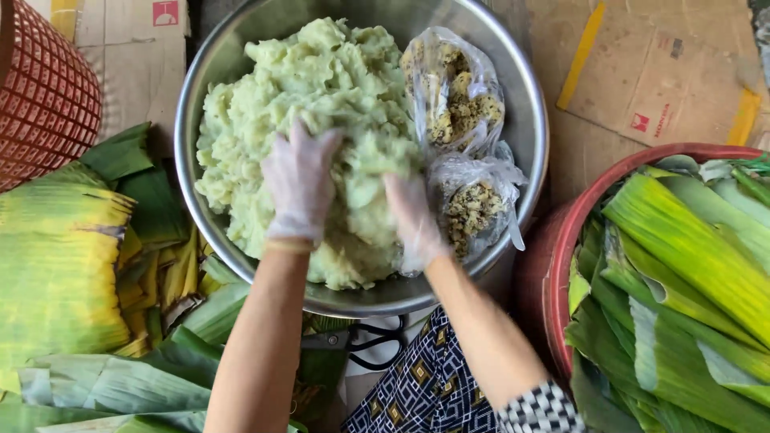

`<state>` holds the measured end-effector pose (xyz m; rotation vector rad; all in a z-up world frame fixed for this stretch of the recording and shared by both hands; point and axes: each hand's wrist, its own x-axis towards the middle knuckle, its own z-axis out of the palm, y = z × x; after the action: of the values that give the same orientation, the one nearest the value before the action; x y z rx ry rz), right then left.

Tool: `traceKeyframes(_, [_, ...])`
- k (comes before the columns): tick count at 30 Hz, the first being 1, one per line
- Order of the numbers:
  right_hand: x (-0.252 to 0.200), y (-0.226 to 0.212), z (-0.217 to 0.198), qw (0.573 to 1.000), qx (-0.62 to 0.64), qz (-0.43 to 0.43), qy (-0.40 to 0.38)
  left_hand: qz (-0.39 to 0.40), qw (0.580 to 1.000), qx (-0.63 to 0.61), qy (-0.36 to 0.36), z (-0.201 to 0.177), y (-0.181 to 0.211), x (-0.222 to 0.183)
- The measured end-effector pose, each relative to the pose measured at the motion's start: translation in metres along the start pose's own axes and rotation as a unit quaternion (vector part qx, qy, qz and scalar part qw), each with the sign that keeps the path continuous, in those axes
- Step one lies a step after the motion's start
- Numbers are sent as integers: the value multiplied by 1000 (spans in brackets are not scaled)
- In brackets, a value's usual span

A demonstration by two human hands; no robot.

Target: Kneading a large mass of green dough in a metal bowl by hand

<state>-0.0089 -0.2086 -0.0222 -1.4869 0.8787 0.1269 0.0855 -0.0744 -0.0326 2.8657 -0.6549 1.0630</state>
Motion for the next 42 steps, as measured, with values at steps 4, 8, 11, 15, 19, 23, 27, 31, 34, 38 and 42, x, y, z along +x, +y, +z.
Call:
traceKeyframes(4, [-78,0,-15,995,4,80,-56,-145,961,-127,-197,70,-30,1])
traceKeyframes(8, [-111,-13,-34,906,-321,-260,-92,-298,872,-275,-274,38,-35,-23])
traceKeyframes(11, [-60,-12,-9,703,-455,-545,41,-255,889,-319,-209,-16,-14,-43])
traceKeyframes(15, [31,-35,19,785,-330,-507,135,-88,973,-172,-126,-72,2,-64])
traceKeyframes(19, [81,-60,27,970,-113,-204,75,48,992,-68,-93,-110,19,-66])
traceKeyframes(23, [-1,-42,0,970,-160,-182,11,22,999,-2,-24,-30,8,-47])
traceKeyframes(27, [-98,-21,-28,965,-201,-156,-64,-213,917,-205,-267,56,-23,-7])
traceKeyframes(31, [-138,-36,-41,959,-210,-138,-130,-346,829,-335,-284,54,-61,-38])
traceKeyframes(34, [-110,-37,-38,762,-456,-459,-42,-235,887,-314,-243,-28,-30,-36])
traceKeyframes(38, [-17,-40,-1,702,-563,-435,5,-14,961,-175,-214,-125,-15,-45])
traceKeyframes(42, [48,-51,9,885,-382,-260,52,-58,950,-52,-302,-127,-58,-92])
